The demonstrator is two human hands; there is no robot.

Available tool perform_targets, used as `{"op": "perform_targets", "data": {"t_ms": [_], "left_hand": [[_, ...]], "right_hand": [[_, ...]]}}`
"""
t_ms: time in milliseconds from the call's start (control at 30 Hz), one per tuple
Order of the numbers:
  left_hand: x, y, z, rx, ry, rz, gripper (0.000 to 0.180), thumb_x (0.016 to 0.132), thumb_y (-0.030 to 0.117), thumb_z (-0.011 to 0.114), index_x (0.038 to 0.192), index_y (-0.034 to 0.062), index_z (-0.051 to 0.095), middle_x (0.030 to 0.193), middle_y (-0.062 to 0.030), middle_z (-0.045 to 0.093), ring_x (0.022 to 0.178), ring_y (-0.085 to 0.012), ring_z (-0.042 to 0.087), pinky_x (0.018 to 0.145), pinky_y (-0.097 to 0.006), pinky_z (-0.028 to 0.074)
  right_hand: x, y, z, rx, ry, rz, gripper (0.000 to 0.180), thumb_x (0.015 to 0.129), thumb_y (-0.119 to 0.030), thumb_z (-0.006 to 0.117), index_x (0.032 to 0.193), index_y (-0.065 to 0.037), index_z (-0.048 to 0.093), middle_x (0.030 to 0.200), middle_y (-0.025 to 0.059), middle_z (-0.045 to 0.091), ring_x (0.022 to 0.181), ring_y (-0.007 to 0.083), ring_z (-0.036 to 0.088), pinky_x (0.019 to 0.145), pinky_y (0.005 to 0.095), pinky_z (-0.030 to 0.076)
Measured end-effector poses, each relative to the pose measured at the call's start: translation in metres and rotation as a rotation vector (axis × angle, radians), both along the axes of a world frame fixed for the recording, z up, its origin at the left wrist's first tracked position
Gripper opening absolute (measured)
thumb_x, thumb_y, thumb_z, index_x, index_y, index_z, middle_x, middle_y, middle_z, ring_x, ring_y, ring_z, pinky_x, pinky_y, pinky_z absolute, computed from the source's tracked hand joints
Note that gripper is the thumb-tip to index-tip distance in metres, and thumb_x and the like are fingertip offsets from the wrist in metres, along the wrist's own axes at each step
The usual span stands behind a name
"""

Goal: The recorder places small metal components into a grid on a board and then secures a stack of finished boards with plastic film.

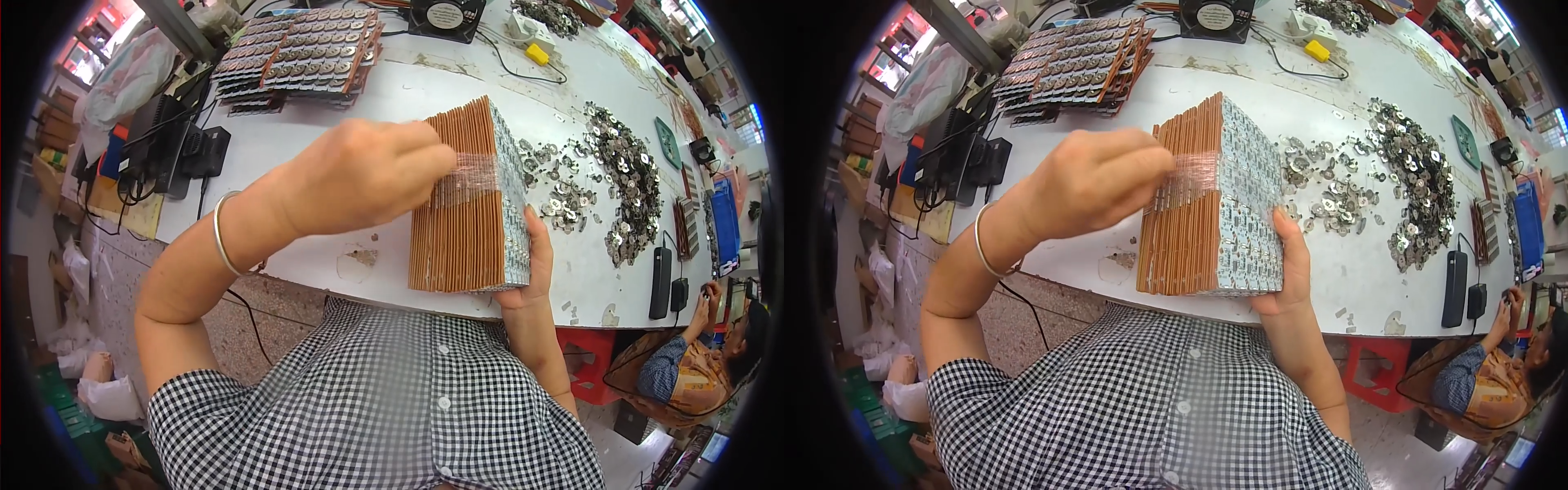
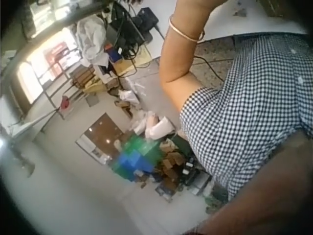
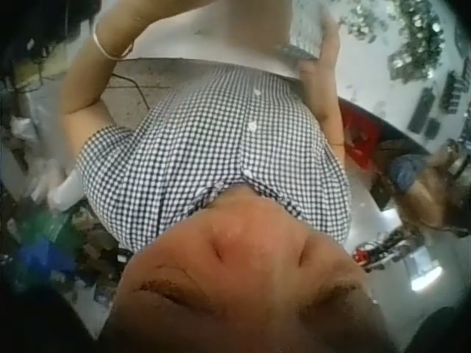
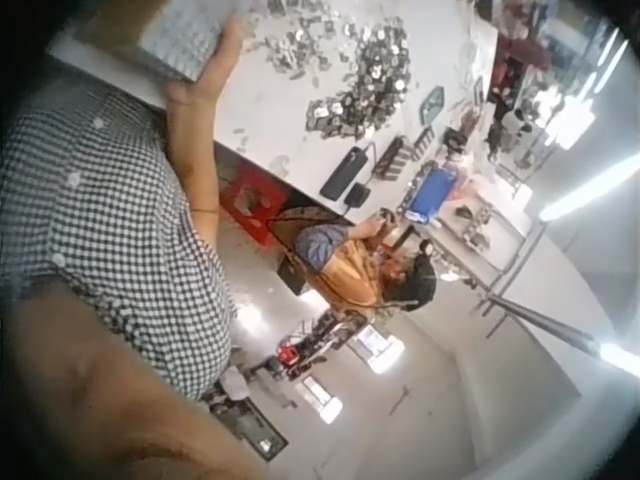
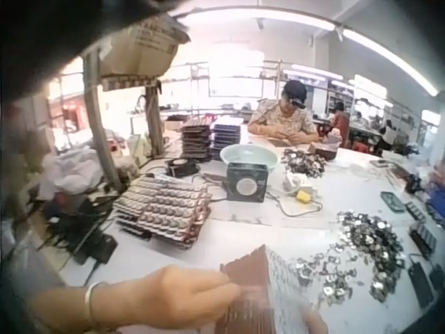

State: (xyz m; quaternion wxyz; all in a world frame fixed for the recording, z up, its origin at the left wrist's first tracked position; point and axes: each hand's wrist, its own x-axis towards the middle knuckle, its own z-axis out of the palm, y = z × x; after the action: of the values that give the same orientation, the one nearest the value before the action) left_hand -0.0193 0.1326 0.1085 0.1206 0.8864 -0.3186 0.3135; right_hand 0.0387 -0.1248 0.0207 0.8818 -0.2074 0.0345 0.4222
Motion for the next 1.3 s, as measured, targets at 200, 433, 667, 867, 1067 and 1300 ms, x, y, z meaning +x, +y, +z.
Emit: {"op": "perform_targets", "data": {"t_ms": [200, 433, 667, 867, 1067, 1300], "left_hand": [[-0.004, 0.004, 0.015, -0.350, 0.239, 0.004, 0.019, 0.082, 0.000, 0.072, 0.100, 0.0017, 0.065, 0.090, -0.0108, 0.066, 0.071, -0.0265, 0.066, 0.062, -0.035, 0.057], [-0.009, -0.002, 0.007, -0.055, 0.047, -0.119, 0.025, 0.075, 0.005, 0.072, 0.100, 0.0023, 0.069, 0.092, -0.0080, 0.071, 0.081, -0.0248, 0.072, 0.067, -0.033, 0.060], [-0.012, -0.007, 0.001, -0.058, 0.021, -0.019, 0.019, 0.075, 0.005, 0.068, 0.094, 0.0009, 0.065, 0.084, -0.0066, 0.066, 0.076, -0.0228, 0.069, 0.063, -0.032, 0.059], [-0.013, -0.012, -0.001, 0.062, -0.054, 0.004, 0.022, 0.073, 0.006, 0.067, 0.094, -0.0005, 0.063, 0.076, -0.0053, 0.056, 0.069, -0.0210, 0.064, 0.060, -0.031, 0.056], [-0.009, -0.010, -0.001, 0.021, -0.061, -0.013, 0.022, 0.075, 0.005, 0.067, 0.094, -0.0010, 0.060, 0.078, -0.0067, 0.054, 0.070, -0.0227, 0.062, 0.060, -0.032, 0.055], [-0.003, 0.000, 0.011, -0.160, 0.088, -0.084, 0.027, 0.077, -0.002, 0.068, 0.103, 0.0006, 0.064, 0.084, -0.0089, 0.060, 0.073, -0.0279, 0.064, 0.063, -0.035, 0.056]], "right_hand": [[-0.002, -0.002, 0.004, 0.006, -0.008, 0.029, 0.051, 0.106, -0.036, 0.048, 0.140, 0.002, 0.052, 0.128, 0.0184, 0.067, 0.109, 0.0287, 0.071, 0.093, 0.0463, 0.060], [-0.006, 0.000, -0.003, -0.010, 0.019, 0.004, 0.050, 0.105, -0.034, 0.050, 0.140, 0.001, 0.051, 0.130, 0.0184, 0.066, 0.112, 0.0283, 0.070, 0.095, 0.0450, 0.059], [-0.006, 0.000, -0.002, -0.003, -0.018, 0.018, 0.049, 0.105, -0.033, 0.051, 0.140, 0.001, 0.051, 0.131, 0.0187, 0.066, 0.113, 0.0287, 0.069, 0.097, 0.0450, 0.058], [-0.006, 0.000, -0.003, 0.018, -0.002, 0.023, 0.048, 0.105, -0.032, 0.051, 0.141, 0.001, 0.050, 0.133, 0.0185, 0.065, 0.114, 0.0290, 0.068, 0.099, 0.0457, 0.057], [-0.006, -0.002, -0.005, 0.047, 0.008, 0.038, 0.050, 0.105, -0.033, 0.051, 0.141, 0.001, 0.050, 0.133, 0.0189, 0.065, 0.115, 0.0298, 0.068, 0.099, 0.0464, 0.057], [-0.008, -0.003, -0.003, 0.014, 0.006, 0.017, 0.051, 0.105, -0.032, 0.051, 0.141, 0.004, 0.048, 0.131, 0.0200, 0.065, 0.113, 0.0303, 0.070, 0.097, 0.0461, 0.059]]}}
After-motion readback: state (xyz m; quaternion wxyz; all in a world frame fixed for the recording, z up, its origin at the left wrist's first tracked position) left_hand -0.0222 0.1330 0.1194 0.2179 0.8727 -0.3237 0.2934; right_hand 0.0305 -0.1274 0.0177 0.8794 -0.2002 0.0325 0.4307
